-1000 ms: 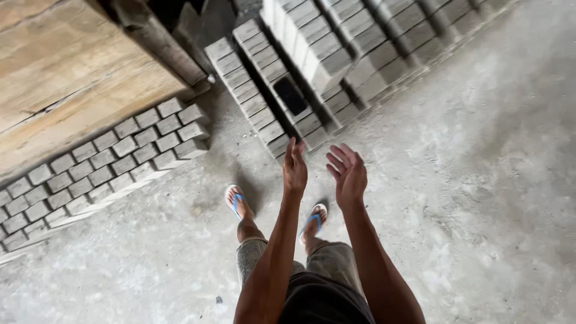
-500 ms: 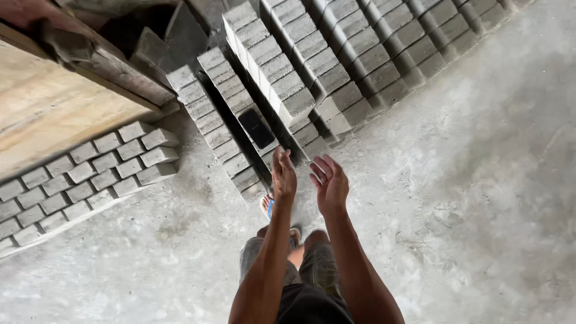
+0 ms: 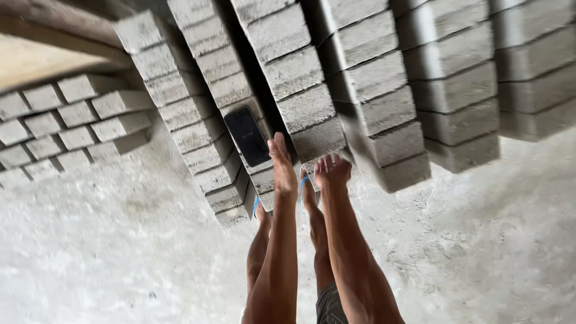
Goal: The person picks up concrete blocks and places them into rows on the ground.
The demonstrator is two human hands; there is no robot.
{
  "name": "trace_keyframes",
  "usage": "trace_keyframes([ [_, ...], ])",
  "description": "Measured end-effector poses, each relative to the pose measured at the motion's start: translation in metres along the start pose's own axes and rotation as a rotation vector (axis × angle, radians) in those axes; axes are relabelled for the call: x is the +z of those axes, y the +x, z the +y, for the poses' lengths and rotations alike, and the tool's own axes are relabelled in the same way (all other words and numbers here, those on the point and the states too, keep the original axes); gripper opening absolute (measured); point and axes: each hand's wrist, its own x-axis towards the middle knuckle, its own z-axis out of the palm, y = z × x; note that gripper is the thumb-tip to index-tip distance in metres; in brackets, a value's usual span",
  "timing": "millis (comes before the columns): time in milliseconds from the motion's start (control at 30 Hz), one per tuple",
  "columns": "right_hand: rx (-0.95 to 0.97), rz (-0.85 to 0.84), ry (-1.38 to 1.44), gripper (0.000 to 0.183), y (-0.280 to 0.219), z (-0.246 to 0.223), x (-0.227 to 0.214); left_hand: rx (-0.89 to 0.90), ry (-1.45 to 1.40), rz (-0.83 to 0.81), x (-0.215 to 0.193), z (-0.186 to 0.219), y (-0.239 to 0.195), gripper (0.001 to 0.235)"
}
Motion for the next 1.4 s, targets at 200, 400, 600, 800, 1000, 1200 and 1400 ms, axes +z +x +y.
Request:
trace_keyframes([
  [200,-0.098,-0.042,-0.29,0.052,-0.061,-0.01,0.044,0.021,0.204,0.037,0.026,-0.007,0.011,0.084],
  [400,-0.403,-0.151,-0.669,0.047,-0.184,-0.066,0.091,-0.016,0.077,0.096,0.037,0.038,-0.01,0.088],
  [600,-1.704,-0.608,-1.868,0.052,-0.119,-0.088,0.035,-0.091,0.262,0.075,0.034,0.018,-0.005,0.09],
  [800,-0.637,-0.341,-1.506,0.085,-0.224,-0.087,0.095,-0.057,0.211,0.146,0.025,-0.031,0.002,0.066],
  [1000,-0.726,-0.444,-1.637,0.081,-0.235,-0.094,-0.024,0.175,0.244,-0.011,0.002,-0.006,-0.11,0.059],
  [1200,-0.514,-0.311,-1.757,0.081,-0.348,-0.006,-0.051,-0.141,0.141,0.01,-0.114,-0.054,-0.181,0.082],
  [1400,-0.582,-0.498,-1.778,0.061,-0.399,0.153,-0.085,-0.135,0.075,0.082,-0.276,-0.011,-0.214,0.082],
])
